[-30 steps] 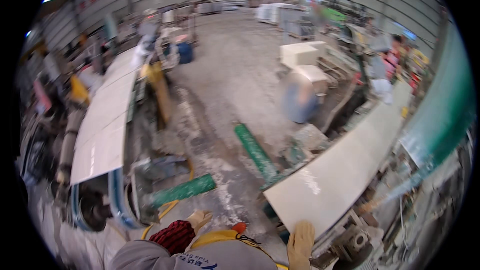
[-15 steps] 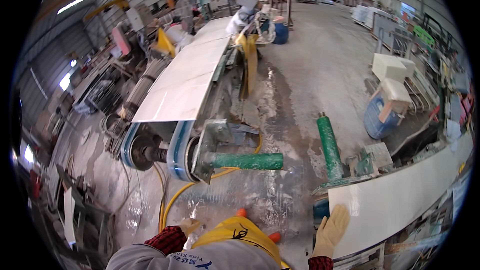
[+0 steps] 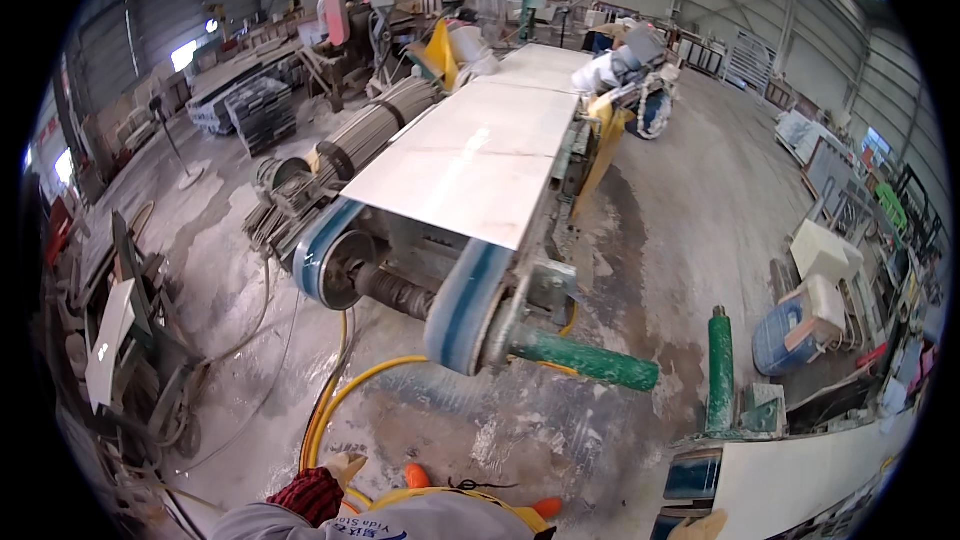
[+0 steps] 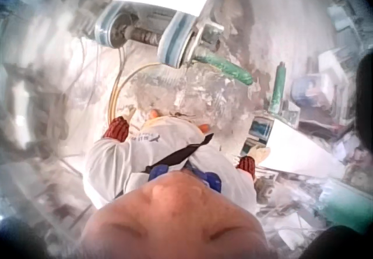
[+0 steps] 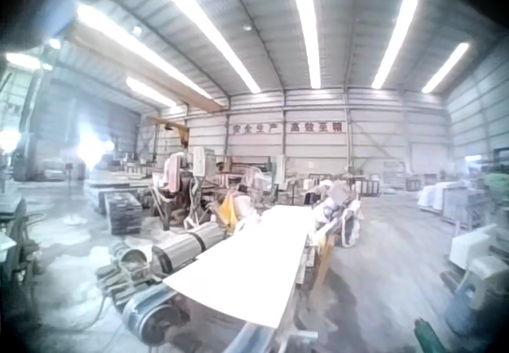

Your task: The person manually guides large white rectangular tiles through a conveyor belt polishing machine in a factory. They use both hands to steady the tiles as they move along the rollers and then remove the finished tiles from the end of the line.

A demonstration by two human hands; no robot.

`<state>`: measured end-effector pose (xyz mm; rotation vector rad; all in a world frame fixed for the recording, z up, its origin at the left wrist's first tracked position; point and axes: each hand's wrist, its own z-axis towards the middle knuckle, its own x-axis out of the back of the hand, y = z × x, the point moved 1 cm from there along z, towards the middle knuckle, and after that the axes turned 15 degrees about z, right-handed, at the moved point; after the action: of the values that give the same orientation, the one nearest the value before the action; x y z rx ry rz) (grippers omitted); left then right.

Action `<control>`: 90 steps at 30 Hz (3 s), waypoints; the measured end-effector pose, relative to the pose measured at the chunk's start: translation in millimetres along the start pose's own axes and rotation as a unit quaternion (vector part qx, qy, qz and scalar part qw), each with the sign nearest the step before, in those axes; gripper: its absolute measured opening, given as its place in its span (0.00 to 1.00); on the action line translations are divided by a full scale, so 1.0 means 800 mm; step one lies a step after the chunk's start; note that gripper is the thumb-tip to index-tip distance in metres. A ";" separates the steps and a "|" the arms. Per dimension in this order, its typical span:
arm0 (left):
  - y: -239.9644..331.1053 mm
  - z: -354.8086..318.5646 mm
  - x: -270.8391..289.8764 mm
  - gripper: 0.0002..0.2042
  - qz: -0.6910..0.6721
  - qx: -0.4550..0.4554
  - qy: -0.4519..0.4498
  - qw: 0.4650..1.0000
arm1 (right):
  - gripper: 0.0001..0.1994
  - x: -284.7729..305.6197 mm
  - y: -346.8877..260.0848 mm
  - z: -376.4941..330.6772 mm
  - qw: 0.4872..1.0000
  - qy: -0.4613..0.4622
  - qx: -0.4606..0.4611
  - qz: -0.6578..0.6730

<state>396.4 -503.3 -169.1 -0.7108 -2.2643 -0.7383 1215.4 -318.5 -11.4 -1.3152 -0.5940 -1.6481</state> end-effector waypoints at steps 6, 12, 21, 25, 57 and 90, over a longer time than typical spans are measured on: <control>-0.118 -0.013 -0.017 0.32 -0.052 0.050 0.008 0.997 | 0.30 -0.056 -0.109 -0.071 0.942 -0.310 -0.115 -0.050; -0.145 0.045 0.079 0.30 -0.114 0.132 0.063 0.983 | 0.40 -0.152 -0.386 -0.096 0.944 -0.234 0.131 0.193; -0.051 0.029 0.187 0.29 -0.262 0.045 0.158 0.951 | 0.33 -0.144 -0.845 -0.004 0.839 -0.095 0.460 0.275; -0.100 0.009 0.174 0.33 -0.279 0.109 0.084 0.950 | 0.33 -0.172 -0.967 0.019 0.845 -0.109 0.440 0.284; 0.199 0.480 0.701 0.26 0.186 -0.328 0.450 0.810 | 0.22 -0.184 -1.048 0.065 0.867 -0.050 0.392 0.304; 0.266 0.529 0.752 0.18 0.192 -0.369 0.479 0.773 | 0.08 -0.151 -1.067 0.075 0.870 -0.078 0.330 0.358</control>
<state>-24.8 95.8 55.0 -0.8265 -0.8214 -1.3889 504.2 169.7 36.3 -0.9707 -0.5920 -0.6371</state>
